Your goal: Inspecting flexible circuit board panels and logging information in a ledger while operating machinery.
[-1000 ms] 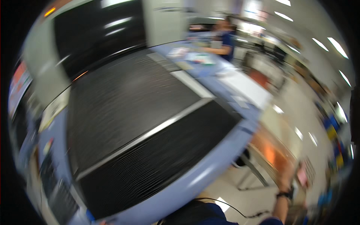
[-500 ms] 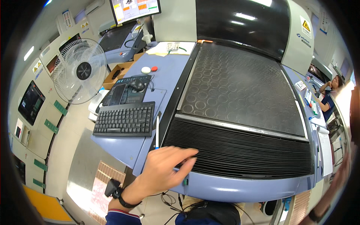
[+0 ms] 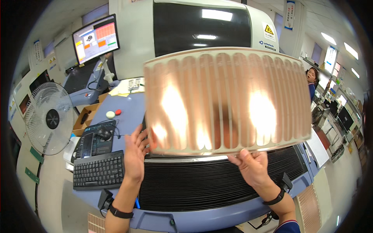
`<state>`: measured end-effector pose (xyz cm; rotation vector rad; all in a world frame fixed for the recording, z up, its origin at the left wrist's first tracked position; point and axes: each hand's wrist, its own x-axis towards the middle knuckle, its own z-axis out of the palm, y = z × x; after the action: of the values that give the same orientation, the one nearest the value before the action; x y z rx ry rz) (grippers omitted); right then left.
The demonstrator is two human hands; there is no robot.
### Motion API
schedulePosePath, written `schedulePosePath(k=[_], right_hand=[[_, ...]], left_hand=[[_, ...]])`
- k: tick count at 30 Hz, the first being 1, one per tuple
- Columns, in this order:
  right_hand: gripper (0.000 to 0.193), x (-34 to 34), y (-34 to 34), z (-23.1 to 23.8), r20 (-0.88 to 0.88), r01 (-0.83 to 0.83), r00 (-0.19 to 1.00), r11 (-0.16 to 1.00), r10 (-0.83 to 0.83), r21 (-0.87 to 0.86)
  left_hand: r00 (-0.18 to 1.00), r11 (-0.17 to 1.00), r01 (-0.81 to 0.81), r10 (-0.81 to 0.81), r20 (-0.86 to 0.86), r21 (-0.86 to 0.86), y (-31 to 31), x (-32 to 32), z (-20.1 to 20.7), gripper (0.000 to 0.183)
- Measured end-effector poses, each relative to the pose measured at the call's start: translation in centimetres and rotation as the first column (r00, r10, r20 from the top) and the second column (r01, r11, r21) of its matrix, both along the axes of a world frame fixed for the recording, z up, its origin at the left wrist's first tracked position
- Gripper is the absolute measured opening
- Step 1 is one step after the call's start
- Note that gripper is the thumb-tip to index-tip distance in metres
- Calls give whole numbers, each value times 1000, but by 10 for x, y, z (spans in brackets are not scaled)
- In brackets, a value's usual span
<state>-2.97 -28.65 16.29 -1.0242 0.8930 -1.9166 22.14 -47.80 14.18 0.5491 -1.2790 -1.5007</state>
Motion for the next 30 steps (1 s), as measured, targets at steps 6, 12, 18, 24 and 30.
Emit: schedulePosePath(k=[6,12,18,24,30], right_hand=[[45,-10,-15,-52,-329,-106,933,985,146,137],[38,-1,-15,-62,-303,-62,947,985,109,161],[39,-4,-14,-66,-276,-97,950,977,148,190],[31,-3,-6,-61,-527,9,845,983,91,184],[39,1,-7,-69,-424,-49,898,983,121,176]], left_hand=[[1000,998,-4,5,6,-65,4,10,-24,68],[999,994,10,-6,-38,109,2,2,-16,61],[999,989,-51,53,-14,136,6,-3,-23,54],[994,994,-109,108,25,28,9,-2,-21,53],[986,984,-165,167,23,-67,15,2,-26,54]])
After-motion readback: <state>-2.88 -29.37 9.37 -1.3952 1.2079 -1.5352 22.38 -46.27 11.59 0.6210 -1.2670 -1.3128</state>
